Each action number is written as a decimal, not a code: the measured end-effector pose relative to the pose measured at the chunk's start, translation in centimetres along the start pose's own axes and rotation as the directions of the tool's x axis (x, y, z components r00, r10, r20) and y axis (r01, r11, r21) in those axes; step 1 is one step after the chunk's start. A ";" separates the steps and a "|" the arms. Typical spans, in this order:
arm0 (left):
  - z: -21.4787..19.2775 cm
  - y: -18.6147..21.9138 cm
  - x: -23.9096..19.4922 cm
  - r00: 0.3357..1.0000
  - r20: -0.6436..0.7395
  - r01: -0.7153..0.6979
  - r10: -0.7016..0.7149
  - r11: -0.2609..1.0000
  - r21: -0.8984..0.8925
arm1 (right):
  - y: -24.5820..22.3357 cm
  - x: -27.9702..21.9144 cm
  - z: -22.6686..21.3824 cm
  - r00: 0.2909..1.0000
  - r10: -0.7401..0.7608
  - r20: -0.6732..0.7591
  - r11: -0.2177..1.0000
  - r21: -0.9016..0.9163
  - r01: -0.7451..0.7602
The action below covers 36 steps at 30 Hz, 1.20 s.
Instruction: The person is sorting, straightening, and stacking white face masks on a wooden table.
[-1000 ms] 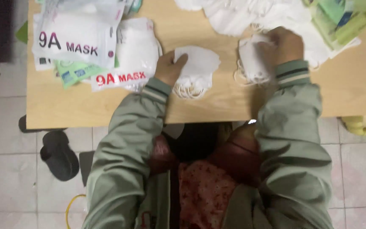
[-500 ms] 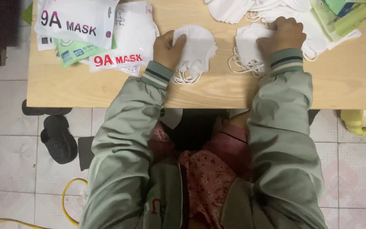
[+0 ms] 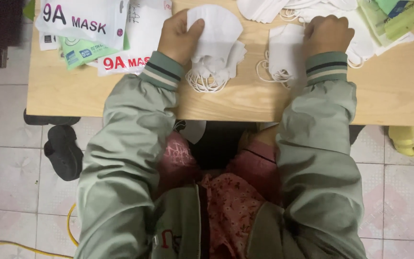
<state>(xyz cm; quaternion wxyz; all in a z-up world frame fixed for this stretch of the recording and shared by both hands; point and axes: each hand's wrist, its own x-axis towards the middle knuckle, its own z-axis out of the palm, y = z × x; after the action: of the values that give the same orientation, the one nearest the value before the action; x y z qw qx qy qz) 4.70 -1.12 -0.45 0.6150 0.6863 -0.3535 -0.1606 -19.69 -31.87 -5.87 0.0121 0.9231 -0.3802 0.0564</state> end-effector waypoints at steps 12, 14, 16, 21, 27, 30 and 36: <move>0.0 -0.6 -1.5 0.985 -0.010 0.165 -0.171 0.966 -0.201 | -6.3 -2.9 -8.0 0.968 -0.069 -0.240 0.367 0.897 0.248; -0.3 0.9 -2.0 0.941 0.053 0.337 -0.334 0.916 -0.217 | -8.5 -2.7 -7.5 0.970 -0.091 -0.224 0.259 0.936 0.240; -0.4 1.1 -2.3 0.931 0.142 0.364 -0.337 0.889 -0.278 | -10.6 -2.6 -6.4 0.978 -0.114 -0.173 0.255 0.946 0.198; -0.2 0.8 -2.4 0.905 0.237 0.407 -0.354 0.883 -0.236 | -14.9 -3.0 -5.3 0.971 -0.191 -0.142 0.349 0.915 0.203; 0.5 -2.7 -1.8 0.963 0.202 0.199 -0.178 0.976 -0.088 | -15.3 -4.2 -7.2 0.969 -0.242 -0.056 0.207 0.972 0.108; 0.5 -3.7 -1.3 0.983 0.098 0.170 -0.155 0.972 -0.164 | -10.3 -3.3 -6.5 0.965 -0.141 -0.221 0.550 0.793 0.261; 0.5 -4.1 -1.2 0.991 0.053 0.128 -0.122 0.982 -0.139 | -1.0 -1.8 -1.4 0.999 -0.053 -0.008 0.946 0.321 0.053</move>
<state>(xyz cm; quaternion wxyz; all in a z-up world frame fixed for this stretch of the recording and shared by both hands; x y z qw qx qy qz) 4.67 -0.69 -4.73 0.6430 0.6580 -0.3107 -0.2388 -20.37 -29.80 -4.69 -0.1369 0.9227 -0.3409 0.1167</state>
